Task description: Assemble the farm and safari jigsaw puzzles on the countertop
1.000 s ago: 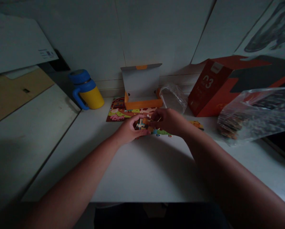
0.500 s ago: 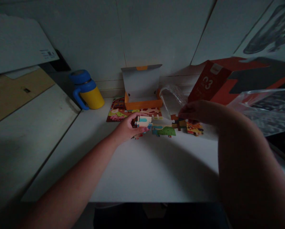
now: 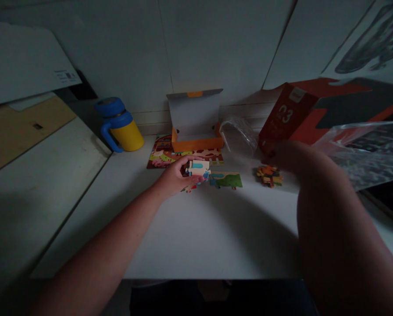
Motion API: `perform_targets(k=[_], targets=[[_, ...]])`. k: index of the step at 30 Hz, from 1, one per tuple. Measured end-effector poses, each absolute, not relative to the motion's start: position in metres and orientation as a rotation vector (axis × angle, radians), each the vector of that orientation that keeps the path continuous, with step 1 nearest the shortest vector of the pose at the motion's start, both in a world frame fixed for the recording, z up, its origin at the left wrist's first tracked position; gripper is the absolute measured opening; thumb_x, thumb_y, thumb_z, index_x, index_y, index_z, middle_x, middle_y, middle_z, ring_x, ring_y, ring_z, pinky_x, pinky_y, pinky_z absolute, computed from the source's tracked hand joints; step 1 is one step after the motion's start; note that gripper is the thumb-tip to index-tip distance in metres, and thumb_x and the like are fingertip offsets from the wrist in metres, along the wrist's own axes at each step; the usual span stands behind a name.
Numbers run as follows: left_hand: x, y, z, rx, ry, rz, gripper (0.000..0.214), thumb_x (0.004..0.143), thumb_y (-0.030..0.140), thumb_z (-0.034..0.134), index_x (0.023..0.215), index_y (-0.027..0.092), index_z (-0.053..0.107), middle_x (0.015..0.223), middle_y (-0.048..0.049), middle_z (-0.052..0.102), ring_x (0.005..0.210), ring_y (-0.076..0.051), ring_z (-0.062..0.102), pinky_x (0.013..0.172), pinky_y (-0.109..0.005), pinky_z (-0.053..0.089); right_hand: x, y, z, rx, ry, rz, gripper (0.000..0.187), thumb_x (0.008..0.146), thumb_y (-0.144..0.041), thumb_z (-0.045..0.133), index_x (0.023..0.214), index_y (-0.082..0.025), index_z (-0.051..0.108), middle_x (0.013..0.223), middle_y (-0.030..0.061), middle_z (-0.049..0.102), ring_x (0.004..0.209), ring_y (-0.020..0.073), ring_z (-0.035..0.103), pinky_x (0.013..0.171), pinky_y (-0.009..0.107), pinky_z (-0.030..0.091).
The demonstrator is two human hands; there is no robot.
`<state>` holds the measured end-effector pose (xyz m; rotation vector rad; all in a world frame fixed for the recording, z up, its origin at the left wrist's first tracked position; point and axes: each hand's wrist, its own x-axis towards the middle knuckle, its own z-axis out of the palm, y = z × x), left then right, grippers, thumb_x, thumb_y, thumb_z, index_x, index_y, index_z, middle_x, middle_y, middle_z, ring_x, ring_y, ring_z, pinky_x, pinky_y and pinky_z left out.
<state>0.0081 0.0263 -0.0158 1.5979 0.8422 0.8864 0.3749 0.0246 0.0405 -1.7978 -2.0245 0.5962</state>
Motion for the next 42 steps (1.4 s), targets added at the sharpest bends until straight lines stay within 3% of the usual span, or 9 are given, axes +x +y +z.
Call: perform_targets(k=[2, 5, 13, 18, 23, 29, 38, 42], targets=[[0.009, 0.026, -0.016, 1.616, 0.854, 0.871, 0.061, 0.073, 0.034, 0.092, 0.126, 0.023, 0.066, 0.124, -0.0101, 0.072, 0.101, -0.02, 0.07, 0.089, -0.036, 0.057, 0.338, 0.021, 0.048, -1.81, -2.059, 0.455, 0.03, 0.08, -0.049, 0.077, 0.067, -0.023, 0.07, 0.062, 0.0077, 0.064, 0.058, 0.0224, 0.059, 0.061, 0.04, 0.046], [0.011, 0.024, -0.017, 1.645, 0.862, 0.86, 0.065, 0.071, 0.034, 0.093, 0.128, 0.021, 0.065, 0.114, -0.0083, 0.074, 0.097, -0.02, 0.07, 0.088, -0.035, 0.056, 0.282, 0.01, 0.049, -1.654, -2.126, 0.53, 0.032, 0.093, -0.053, 0.065, 0.101, -0.025, 0.077, 0.09, 0.0055, 0.077, 0.071, 0.0176, 0.066, 0.066, 0.031, 0.047], [0.006, 0.029, -0.018, 1.647, 0.882, 0.828, 0.072, 0.067, 0.036, 0.096, 0.13, 0.021, 0.065, 0.104, -0.0068, 0.074, 0.088, -0.019, 0.07, 0.078, -0.03, 0.055, 0.237, 0.006, 0.026, -1.484, -1.919, 0.748, 0.026, 0.084, -0.045, 0.078, 0.081, -0.021, 0.069, 0.075, 0.002, 0.072, 0.062, 0.0138, 0.06, 0.055, 0.026, 0.042], [0.001, 0.038, -0.016, 1.543, 0.959, 0.983, 0.064, 0.07, 0.038, 0.094, 0.126, 0.022, 0.068, 0.109, -0.0078, 0.074, 0.088, -0.018, 0.07, 0.078, -0.03, 0.058, 0.253, 0.02, 0.016, -1.45, -1.513, 1.002, 0.022, 0.091, -0.042, 0.072, 0.089, -0.02, 0.068, 0.077, 0.0053, 0.074, 0.061, 0.0149, 0.064, 0.055, 0.026, 0.05], [-0.006, 0.05, -0.02, 1.513, 1.14, 1.23, 0.059, 0.07, 0.04, 0.093, 0.121, 0.022, 0.07, 0.107, -0.0059, 0.072, 0.085, -0.016, 0.068, 0.076, -0.028, 0.058, 0.253, 0.021, 0.008, -1.563, -1.829, 0.823, 0.012, 0.091, -0.032, 0.071, 0.089, -0.021, 0.075, 0.072, 0.0023, 0.074, 0.058, 0.0147, 0.062, 0.056, 0.026, 0.046], [-0.007, 0.051, -0.021, 1.494, 1.183, 1.293, 0.055, 0.071, 0.039, 0.092, 0.118, 0.021, 0.07, 0.106, -0.0066, 0.073, 0.085, -0.017, 0.069, 0.076, -0.029, 0.058, 0.225, 0.008, 0.01, -1.611, -2.092, 0.603, 0.012, 0.091, -0.024, 0.069, 0.092, -0.021, 0.08, 0.081, 0.0027, 0.078, 0.066, 0.0151, 0.065, 0.061, 0.026, 0.042], [-0.006, 0.047, -0.021, 1.514, 1.187, 1.267, 0.053, 0.073, 0.038, 0.091, 0.12, 0.023, 0.071, 0.108, -0.0078, 0.075, 0.088, -0.018, 0.07, 0.079, -0.031, 0.059, 0.199, 0.007, 0.004, -1.616, -2.207, 0.517, 0.016, 0.094, -0.025, 0.067, 0.101, -0.024, 0.081, 0.089, 0.0021, 0.081, 0.074, 0.0167, 0.069, 0.066, 0.027, 0.041], [-0.006, 0.047, -0.019, 1.503, 1.191, 1.28, 0.054, 0.074, 0.039, 0.09, 0.12, 0.022, 0.069, 0.108, -0.0075, 0.075, 0.091, -0.019, 0.071, 0.082, -0.031, 0.059, 0.186, -0.001, 0.006, -1.68, -2.29, 0.382, 0.018, 0.097, -0.029, 0.064, 0.1, -0.02, 0.079, 0.09, 0.0075, 0.08, 0.078, 0.0199, 0.07, 0.068, 0.029, 0.043]])
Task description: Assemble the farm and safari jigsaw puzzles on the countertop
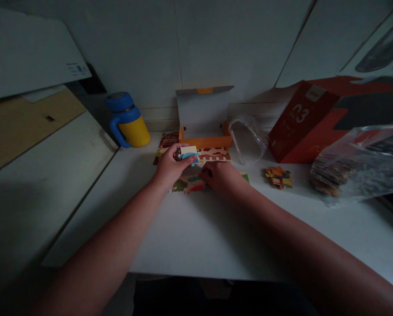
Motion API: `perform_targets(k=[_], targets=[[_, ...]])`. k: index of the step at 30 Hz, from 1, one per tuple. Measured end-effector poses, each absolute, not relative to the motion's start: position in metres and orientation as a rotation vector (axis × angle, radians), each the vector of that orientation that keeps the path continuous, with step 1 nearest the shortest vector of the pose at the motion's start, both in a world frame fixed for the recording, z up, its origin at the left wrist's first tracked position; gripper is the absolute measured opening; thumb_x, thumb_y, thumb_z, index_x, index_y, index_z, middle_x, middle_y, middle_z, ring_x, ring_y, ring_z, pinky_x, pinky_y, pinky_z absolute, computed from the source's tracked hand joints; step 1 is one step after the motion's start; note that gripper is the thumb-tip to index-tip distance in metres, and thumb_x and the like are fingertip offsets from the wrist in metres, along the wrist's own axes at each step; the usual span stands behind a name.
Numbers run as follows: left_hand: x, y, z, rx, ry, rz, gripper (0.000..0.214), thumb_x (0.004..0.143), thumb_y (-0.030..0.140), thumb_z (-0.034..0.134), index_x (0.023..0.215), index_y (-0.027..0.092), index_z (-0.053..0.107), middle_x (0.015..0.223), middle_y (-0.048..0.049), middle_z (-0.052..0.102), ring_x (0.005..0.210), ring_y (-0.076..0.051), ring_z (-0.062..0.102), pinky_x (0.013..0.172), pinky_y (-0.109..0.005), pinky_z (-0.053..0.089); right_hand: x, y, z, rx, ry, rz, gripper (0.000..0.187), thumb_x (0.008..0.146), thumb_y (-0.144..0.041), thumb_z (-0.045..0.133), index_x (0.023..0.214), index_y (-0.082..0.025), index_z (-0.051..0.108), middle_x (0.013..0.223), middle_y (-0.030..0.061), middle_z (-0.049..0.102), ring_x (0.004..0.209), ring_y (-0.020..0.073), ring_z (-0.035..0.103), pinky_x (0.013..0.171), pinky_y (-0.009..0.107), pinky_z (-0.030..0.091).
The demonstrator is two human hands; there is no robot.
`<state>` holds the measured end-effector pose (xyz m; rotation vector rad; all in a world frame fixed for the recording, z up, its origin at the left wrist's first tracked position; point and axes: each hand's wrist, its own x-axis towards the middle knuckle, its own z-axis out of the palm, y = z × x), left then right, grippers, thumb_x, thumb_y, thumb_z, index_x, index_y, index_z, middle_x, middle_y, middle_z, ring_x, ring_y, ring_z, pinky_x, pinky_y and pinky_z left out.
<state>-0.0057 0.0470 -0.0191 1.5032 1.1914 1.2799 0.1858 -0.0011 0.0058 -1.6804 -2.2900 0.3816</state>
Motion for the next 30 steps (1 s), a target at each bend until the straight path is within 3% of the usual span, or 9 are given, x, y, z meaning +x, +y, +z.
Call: perform_targets(k=[6, 12, 15, 22, 26, 30], targets=[[-0.004, 0.046, -0.016, 1.498, 1.16, 1.274, 0.055, 0.073, 0.041, 0.09, 0.119, 0.021, 0.068, 0.108, -0.007, 0.075, 0.091, -0.018, 0.07, 0.083, -0.031, 0.059, 0.182, -0.004, 0.003, -1.757, -2.344, 0.224, 0.023, 0.098, -0.032, 0.064, 0.11, -0.014, 0.072, 0.11, 0.0162, 0.076, 0.092, 0.0255, 0.072, 0.076, 0.032, 0.048], [-0.004, 0.042, -0.014, 1.632, 1.069, 1.154, 0.057, 0.072, 0.038, 0.092, 0.122, 0.024, 0.069, 0.113, -0.0066, 0.074, 0.091, -0.018, 0.069, 0.082, -0.031, 0.057, 0.202, 0.002, 0.006, -1.562, -1.921, 0.336, 0.021, 0.102, -0.032, 0.058, 0.115, -0.018, 0.068, 0.101, 0.0102, 0.075, 0.076, 0.0187, 0.067, 0.071, 0.03, 0.048], [-0.002, 0.037, -0.011, 1.689, 1.006, 1.06, 0.058, 0.069, 0.033, 0.094, 0.122, 0.025, 0.07, 0.116, -0.007, 0.074, 0.095, -0.019, 0.07, 0.087, -0.034, 0.056, 0.207, 0.003, 0.005, -1.363, -1.836, 0.506, 0.03, 0.097, -0.038, 0.067, 0.122, -0.022, 0.068, 0.102, 0.0068, 0.074, 0.072, 0.0158, 0.066, 0.068, 0.028, 0.049], [-0.002, 0.037, -0.015, 1.702, 0.916, 0.996, 0.066, 0.066, 0.029, 0.095, 0.127, 0.025, 0.069, 0.122, -0.0094, 0.073, 0.097, -0.02, 0.07, 0.09, -0.036, 0.056, 0.205, 0.006, 0.002, -1.332, -1.662, 0.716, 0.021, 0.087, -0.036, 0.079, 0.102, -0.023, 0.072, 0.098, 0.0048, 0.078, 0.072, 0.0159, 0.069, 0.063, 0.026, 0.05], [-0.003, 0.037, -0.015, 1.659, 0.887, 0.97, 0.069, 0.066, 0.028, 0.096, 0.128, 0.026, 0.068, 0.127, -0.01, 0.071, 0.098, -0.02, 0.07, 0.088, -0.034, 0.057, 0.208, 0.006, 0.008, -1.399, -1.576, 0.791, 0.025, 0.083, -0.033, 0.082, 0.101, -0.02, 0.072, 0.094, 0.0048, 0.077, 0.069, 0.0154, 0.07, 0.06, 0.026, 0.051], [-0.002, 0.036, -0.012, 1.623, 0.884, 0.963, 0.069, 0.065, 0.028, 0.096, 0.128, 0.025, 0.067, 0.128, -0.0101, 0.071, 0.099, -0.02, 0.071, 0.086, -0.032, 0.058, 0.211, 0.009, 0.01, -1.376, -1.468, 1.01, 0.026, 0.079, -0.032, 0.085, 0.095, -0.018, 0.07, 0.079, 0.0023, 0.074, 0.064, 0.0152, 0.069, 0.058, 0.026, 0.051]])
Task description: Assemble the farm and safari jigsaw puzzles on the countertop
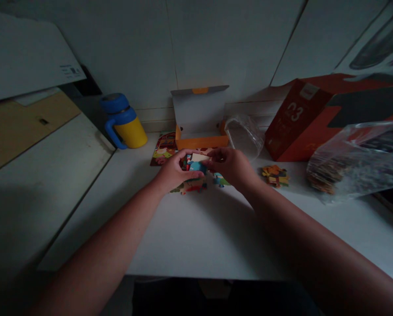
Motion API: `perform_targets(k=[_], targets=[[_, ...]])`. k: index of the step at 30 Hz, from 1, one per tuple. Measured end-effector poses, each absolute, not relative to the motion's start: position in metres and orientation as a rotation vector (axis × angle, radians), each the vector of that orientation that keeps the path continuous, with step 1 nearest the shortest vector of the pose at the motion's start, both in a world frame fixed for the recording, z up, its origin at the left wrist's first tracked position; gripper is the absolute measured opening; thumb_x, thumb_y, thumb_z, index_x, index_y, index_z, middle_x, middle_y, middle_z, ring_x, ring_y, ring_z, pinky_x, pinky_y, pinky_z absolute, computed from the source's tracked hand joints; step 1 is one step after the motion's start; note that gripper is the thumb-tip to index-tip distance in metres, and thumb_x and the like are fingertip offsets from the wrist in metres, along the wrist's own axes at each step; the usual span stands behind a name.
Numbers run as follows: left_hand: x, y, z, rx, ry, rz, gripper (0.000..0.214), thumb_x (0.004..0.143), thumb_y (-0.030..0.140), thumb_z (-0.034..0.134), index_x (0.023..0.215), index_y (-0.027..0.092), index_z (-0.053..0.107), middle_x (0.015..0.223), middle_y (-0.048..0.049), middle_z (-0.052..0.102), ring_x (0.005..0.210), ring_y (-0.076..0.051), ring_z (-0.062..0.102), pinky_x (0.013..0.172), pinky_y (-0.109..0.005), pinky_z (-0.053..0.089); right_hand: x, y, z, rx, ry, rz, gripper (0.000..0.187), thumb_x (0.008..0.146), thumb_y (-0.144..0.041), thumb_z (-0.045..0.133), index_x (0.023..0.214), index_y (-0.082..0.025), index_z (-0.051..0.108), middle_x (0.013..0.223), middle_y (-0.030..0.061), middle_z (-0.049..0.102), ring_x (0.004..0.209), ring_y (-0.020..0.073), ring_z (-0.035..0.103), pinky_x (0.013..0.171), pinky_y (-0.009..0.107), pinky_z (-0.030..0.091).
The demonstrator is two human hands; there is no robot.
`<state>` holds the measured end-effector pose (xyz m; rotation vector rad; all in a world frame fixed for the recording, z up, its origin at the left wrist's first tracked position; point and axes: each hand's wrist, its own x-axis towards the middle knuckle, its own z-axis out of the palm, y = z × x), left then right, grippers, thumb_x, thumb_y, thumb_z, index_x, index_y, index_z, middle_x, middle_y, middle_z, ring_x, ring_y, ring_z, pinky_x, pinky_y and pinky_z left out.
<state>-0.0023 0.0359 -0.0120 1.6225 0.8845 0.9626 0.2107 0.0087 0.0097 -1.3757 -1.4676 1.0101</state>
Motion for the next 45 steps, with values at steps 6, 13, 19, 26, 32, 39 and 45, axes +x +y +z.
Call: perform_targets(k=[6, 13, 19, 26, 32, 39, 45], targets=[[-0.002, 0.035, -0.01, 1.64, 0.917, 0.93, 0.072, 0.062, 0.029, 0.098, 0.127, 0.023, 0.066, 0.121, -0.009, 0.072, 0.089, -0.017, 0.07, 0.078, -0.029, 0.057, 0.211, 0.011, 0.002, -1.333, -1.349, 1.164, 0.027, 0.079, -0.037, 0.084, 0.086, -0.023, 0.062, 0.077, 0.0005, 0.072, 0.064, 0.0154, 0.067, 0.06, 0.028, 0.056], [-0.003, 0.037, -0.013, 1.615, 0.913, 0.94, 0.071, 0.062, 0.029, 0.097, 0.126, 0.023, 0.067, 0.116, -0.0077, 0.073, 0.088, -0.017, 0.069, 0.078, -0.029, 0.056, 0.215, 0.012, -0.003, -1.244, -1.449, 1.136, 0.022, 0.088, -0.039, 0.076, 0.097, -0.022, 0.065, 0.093, 0.0054, 0.075, 0.073, 0.0166, 0.07, 0.068, 0.031, 0.061], [-0.002, 0.038, -0.016, 1.432, 0.907, 0.978, 0.068, 0.064, 0.028, 0.096, 0.125, 0.022, 0.067, 0.111, -0.0073, 0.074, 0.09, -0.017, 0.07, 0.083, -0.032, 0.058, 0.226, 0.008, 0.012, -1.211, -1.885, 0.784, 0.049, 0.079, -0.034, 0.087, 0.122, -0.02, 0.069, 0.125, 0.0122, 0.07, 0.083, 0.0169, 0.073, 0.07, 0.029, 0.061], [-0.003, 0.039, -0.018, 1.458, 0.911, 0.98, 0.068, 0.062, 0.027, 0.098, 0.124, 0.022, 0.069, 0.114, -0.0082, 0.073, 0.092, -0.018, 0.071, 0.083, -0.032, 0.058, 0.227, 0.004, 0.019, -1.219, -2.036, 0.615, 0.043, 0.081, -0.031, 0.085, 0.119, -0.019, 0.071, 0.122, 0.0115, 0.07, 0.079, 0.0166, 0.072, 0.072, 0.03, 0.06], [-0.003, 0.039, -0.018, 1.392, 0.89, 0.977, 0.069, 0.062, 0.024, 0.098, 0.123, 0.021, 0.067, 0.113, -0.0076, 0.073, 0.089, -0.016, 0.071, 0.083, -0.031, 0.058, 0.226, 0.0, 0.021, -1.221, -2.104, 0.535, 0.042, 0.088, -0.037, 0.078, 0.124, -0.017, 0.069, 0.121, 0.0118, 0.071, 0.08, 0.0173, 0.072, 0.074, 0.031, 0.059], [-0.003, 0.039, -0.017, 1.284, 0.904, 0.961, 0.073, 0.061, 0.023, 0.098, 0.126, 0.021, 0.066, 0.114, -0.0079, 0.075, 0.092, -0.017, 0.072, 0.09, -0.035, 0.059, 0.236, 0.004, 0.022, -1.27, -2.185, 0.324, 0.045, 0.088, -0.04, 0.075, 0.125, -0.017, 0.067, 0.115, 0.0122, 0.073, 0.084, 0.0207, 0.072, 0.078, 0.033, 0.057], [-0.008, 0.047, -0.019, 1.241, 0.999, 1.069, 0.074, 0.061, 0.025, 0.098, 0.128, 0.019, 0.066, 0.112, -0.0067, 0.075, 0.094, -0.017, 0.072, 0.093, -0.034, 0.059, 0.267, 0.015, 0.027, -1.404, -2.254, 0.209, 0.045, 0.084, -0.044, 0.078, 0.119, -0.016, 0.071, 0.109, 0.0121, 0.075, 0.083, 0.0228, 0.07, 0.076, 0.035, 0.054]])
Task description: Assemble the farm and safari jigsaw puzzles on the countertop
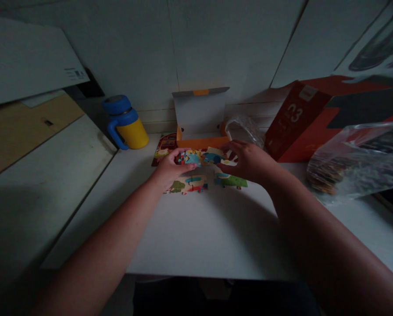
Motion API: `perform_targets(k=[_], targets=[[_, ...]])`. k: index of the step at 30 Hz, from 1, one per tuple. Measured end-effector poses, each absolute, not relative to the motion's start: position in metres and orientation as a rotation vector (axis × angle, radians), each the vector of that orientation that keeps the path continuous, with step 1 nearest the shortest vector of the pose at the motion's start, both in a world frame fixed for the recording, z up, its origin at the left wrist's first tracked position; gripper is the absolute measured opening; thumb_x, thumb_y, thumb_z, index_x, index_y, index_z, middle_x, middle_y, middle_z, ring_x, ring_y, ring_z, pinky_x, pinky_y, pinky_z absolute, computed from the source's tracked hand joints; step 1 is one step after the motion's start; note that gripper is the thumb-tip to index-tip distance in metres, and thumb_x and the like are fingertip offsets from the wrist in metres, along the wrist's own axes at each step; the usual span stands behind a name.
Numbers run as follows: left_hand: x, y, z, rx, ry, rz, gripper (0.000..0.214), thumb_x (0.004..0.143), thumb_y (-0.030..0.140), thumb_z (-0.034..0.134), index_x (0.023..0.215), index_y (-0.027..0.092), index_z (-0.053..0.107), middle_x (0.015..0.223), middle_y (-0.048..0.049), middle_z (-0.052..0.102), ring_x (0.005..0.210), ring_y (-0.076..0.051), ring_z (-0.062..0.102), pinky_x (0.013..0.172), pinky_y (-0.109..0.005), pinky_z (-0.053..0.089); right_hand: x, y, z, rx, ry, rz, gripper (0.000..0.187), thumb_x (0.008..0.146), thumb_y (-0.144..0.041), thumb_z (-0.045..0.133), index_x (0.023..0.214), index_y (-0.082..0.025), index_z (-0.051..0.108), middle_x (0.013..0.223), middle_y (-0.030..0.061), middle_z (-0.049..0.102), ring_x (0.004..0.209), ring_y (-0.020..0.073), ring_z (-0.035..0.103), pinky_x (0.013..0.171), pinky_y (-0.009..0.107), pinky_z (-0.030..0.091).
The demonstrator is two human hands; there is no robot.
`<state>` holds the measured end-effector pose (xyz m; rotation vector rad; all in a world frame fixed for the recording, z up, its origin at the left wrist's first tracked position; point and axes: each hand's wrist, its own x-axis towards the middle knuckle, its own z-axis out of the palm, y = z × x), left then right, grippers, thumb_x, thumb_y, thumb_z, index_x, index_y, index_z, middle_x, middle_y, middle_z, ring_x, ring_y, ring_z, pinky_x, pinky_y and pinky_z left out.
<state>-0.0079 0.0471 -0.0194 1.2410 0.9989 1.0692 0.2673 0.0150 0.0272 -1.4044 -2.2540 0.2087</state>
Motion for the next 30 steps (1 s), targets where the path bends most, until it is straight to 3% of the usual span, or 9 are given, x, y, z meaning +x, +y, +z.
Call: perform_targets(k=[6, 11, 18, 22, 24, 27, 30], targets=[[-0.011, 0.057, -0.018, 1.164, 1.053, 1.288, 0.072, 0.057, 0.021, 0.097, 0.124, 0.019, 0.067, 0.108, -0.0054, 0.075, 0.095, -0.017, 0.071, 0.091, -0.033, 0.06, 0.278, 0.016, 0.025, -1.454, -2.552, 0.453, 0.044, 0.078, -0.043, 0.082, 0.116, -0.023, 0.076, 0.113, 0.0097, 0.076, 0.094, 0.0265, 0.073, 0.083, 0.036, 0.055], [-0.007, 0.054, -0.015, 1.086, 1.044, 1.29, 0.069, 0.056, 0.016, 0.095, 0.119, 0.018, 0.069, 0.106, -0.0051, 0.074, 0.093, -0.018, 0.071, 0.086, -0.034, 0.062, 0.269, 0.009, 0.026, -1.346, -2.709, 0.383, 0.046, 0.082, -0.04, 0.076, 0.123, -0.02, 0.073, 0.118, 0.0109, 0.074, 0.102, 0.0269, 0.071, 0.093, 0.037, 0.054], [-0.004, 0.051, -0.012, 1.057, 1.047, 1.282, 0.066, 0.056, 0.014, 0.094, 0.117, 0.018, 0.068, 0.108, -0.0045, 0.073, 0.093, -0.017, 0.071, 0.084, -0.033, 0.062, 0.249, 0.0, 0.022, -1.299, -2.752, 0.322, 0.044, 0.082, -0.042, 0.075, 0.12, -0.019, 0.074, 0.117, 0.0117, 0.073, 0.102, 0.0281, 0.071, 0.091, 0.038, 0.055], [-0.004, 0.048, -0.01, 1.047, 1.058, 1.281, 0.065, 0.06, 0.013, 0.093, 0.119, 0.017, 0.067, 0.108, -0.0054, 0.073, 0.093, -0.017, 0.071, 0.084, -0.031, 0.062, 0.233, -0.009, 0.019, -1.217, -2.734, 0.202, 0.063, 0.085, -0.05, 0.077, 0.137, -0.016, 0.068, 0.139, 0.0184, 0.065, 0.124, 0.0363, 0.063, 0.106, 0.048, 0.048], [-0.003, 0.047, -0.008, 1.03, 1.061, 1.29, 0.065, 0.061, 0.012, 0.092, 0.12, 0.017, 0.067, 0.107, -0.0058, 0.074, 0.092, -0.018, 0.072, 0.083, -0.031, 0.062, 0.224, -0.013, 0.016, -1.127, -2.738, 0.21, 0.07, 0.087, -0.053, 0.076, 0.146, -0.02, 0.062, 0.151, 0.0173, 0.058, 0.136, 0.0379, 0.055, 0.114, 0.053, 0.042], [-0.002, 0.047, -0.007, 1.011, 1.052, 1.298, 0.062, 0.062, 0.009, 0.091, 0.118, 0.017, 0.066, 0.105, -0.0054, 0.074, 0.09, -0.017, 0.073, 0.081, -0.03, 0.063, 0.214, -0.016, 0.011, -1.023, -2.787, 0.3, 0.06, 0.092, -0.048, 0.071, 0.147, -0.025, 0.062, 0.154, 0.0135, 0.058, 0.137, 0.0351, 0.055, 0.116, 0.053, 0.041], [-0.002, 0.047, -0.007, 1.005, 1.049, 1.296, 0.058, 0.064, 0.008, 0.089, 0.116, 0.017, 0.066, 0.104, -0.005, 0.074, 0.088, -0.016, 0.073, 0.079, -0.029, 0.063, 0.213, -0.015, 0.009, -0.998, -2.812, 0.31, 0.053, 0.093, -0.04, 0.07, 0.142, -0.02, 0.067, 0.15, 0.0163, 0.061, 0.132, 0.0346, 0.059, 0.112, 0.052, 0.045]])
